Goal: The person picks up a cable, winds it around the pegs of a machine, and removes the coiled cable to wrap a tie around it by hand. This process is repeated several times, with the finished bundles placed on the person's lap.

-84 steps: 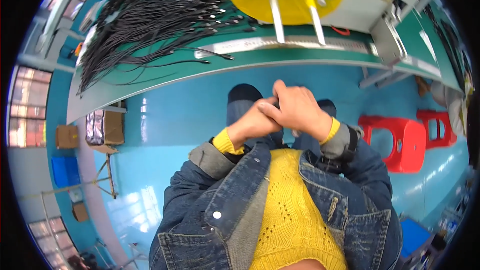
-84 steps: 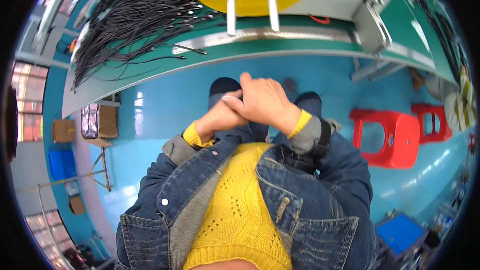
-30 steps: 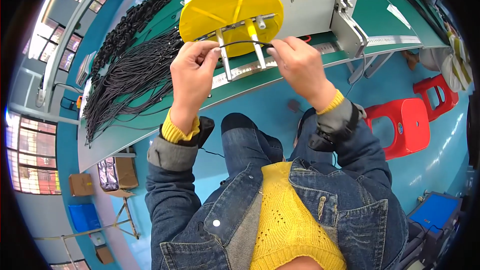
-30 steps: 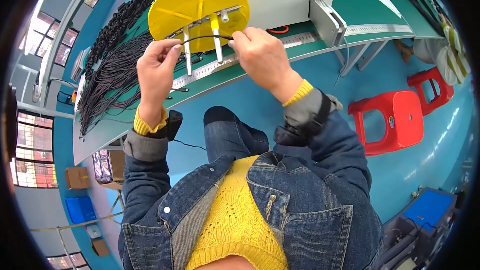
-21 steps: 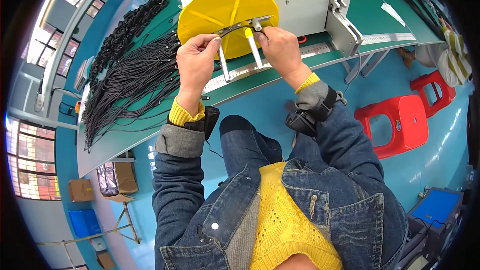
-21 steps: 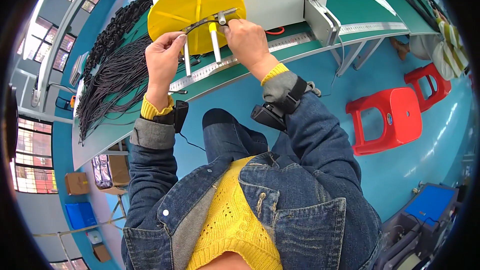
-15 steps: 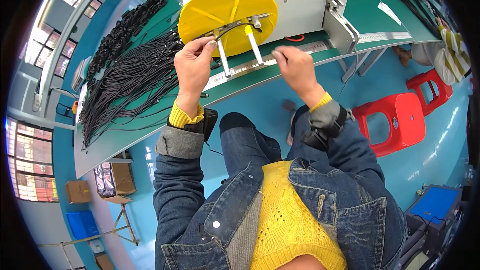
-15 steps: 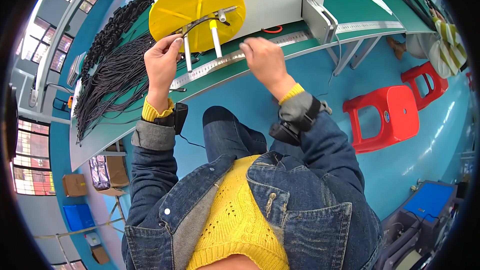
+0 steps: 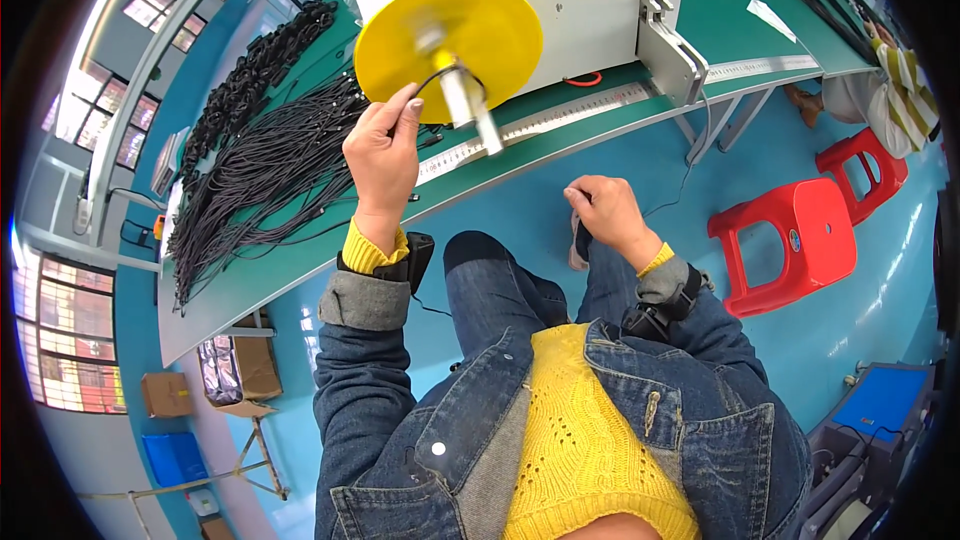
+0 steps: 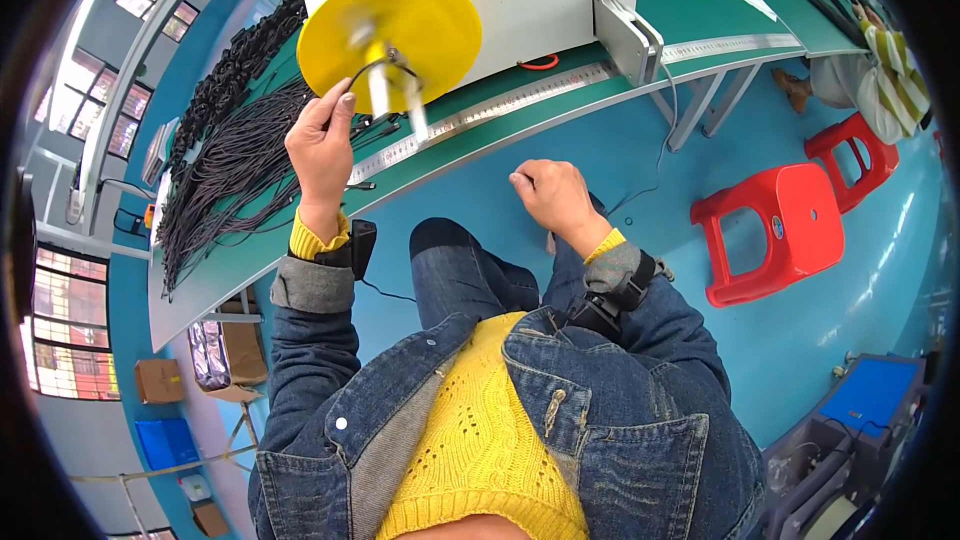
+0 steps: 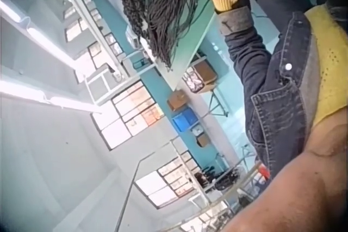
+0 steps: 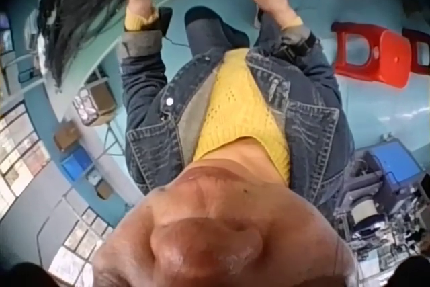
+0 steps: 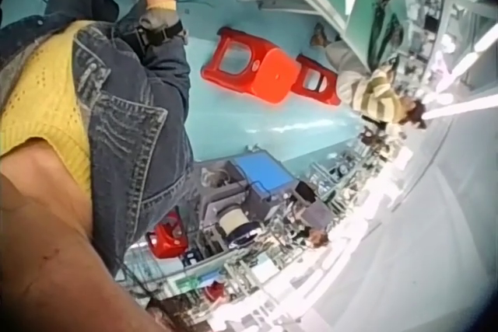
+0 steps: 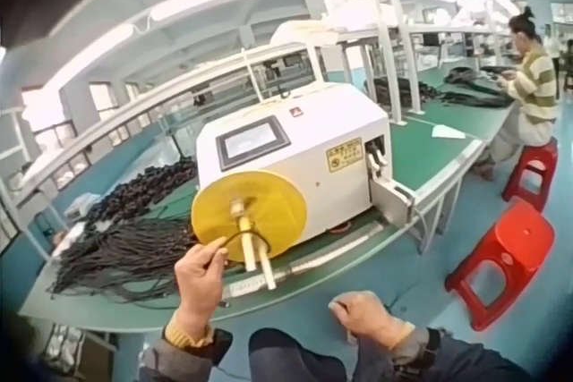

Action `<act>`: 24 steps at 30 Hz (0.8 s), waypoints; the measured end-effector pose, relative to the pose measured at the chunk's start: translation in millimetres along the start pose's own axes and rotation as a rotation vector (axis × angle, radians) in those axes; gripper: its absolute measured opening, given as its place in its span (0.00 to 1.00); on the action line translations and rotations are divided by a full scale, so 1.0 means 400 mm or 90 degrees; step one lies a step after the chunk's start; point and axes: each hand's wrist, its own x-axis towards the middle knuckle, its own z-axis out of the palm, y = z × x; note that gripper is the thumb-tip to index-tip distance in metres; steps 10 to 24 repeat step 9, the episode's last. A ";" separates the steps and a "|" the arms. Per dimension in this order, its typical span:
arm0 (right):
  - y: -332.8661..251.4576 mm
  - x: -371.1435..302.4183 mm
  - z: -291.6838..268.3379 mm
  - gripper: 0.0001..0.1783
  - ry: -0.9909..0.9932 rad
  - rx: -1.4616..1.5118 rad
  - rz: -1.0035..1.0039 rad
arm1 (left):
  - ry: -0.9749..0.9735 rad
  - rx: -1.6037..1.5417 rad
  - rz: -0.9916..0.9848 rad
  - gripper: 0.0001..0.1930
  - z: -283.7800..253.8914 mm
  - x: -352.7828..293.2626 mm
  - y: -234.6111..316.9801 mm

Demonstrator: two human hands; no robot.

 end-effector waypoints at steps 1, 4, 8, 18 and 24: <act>-0.004 -0.005 -0.003 0.08 -0.016 0.007 0.020 | 0.000 0.022 -0.006 0.09 -0.001 -0.004 0.014; -0.010 -0.015 -0.008 0.09 -0.050 0.021 0.058 | 0.001 0.069 -0.020 0.09 -0.011 -0.020 0.039; 0.000 -0.021 -0.006 0.08 -0.044 0.006 0.028 | -0.006 0.078 -0.023 0.09 -0.020 -0.050 0.031; -0.003 -0.020 -0.008 0.09 -0.061 0.006 0.048 | 0.004 0.057 -0.026 0.10 -0.016 -0.060 0.027; -0.003 -0.020 -0.008 0.09 -0.061 0.006 0.048 | 0.004 0.057 -0.026 0.10 -0.016 -0.060 0.027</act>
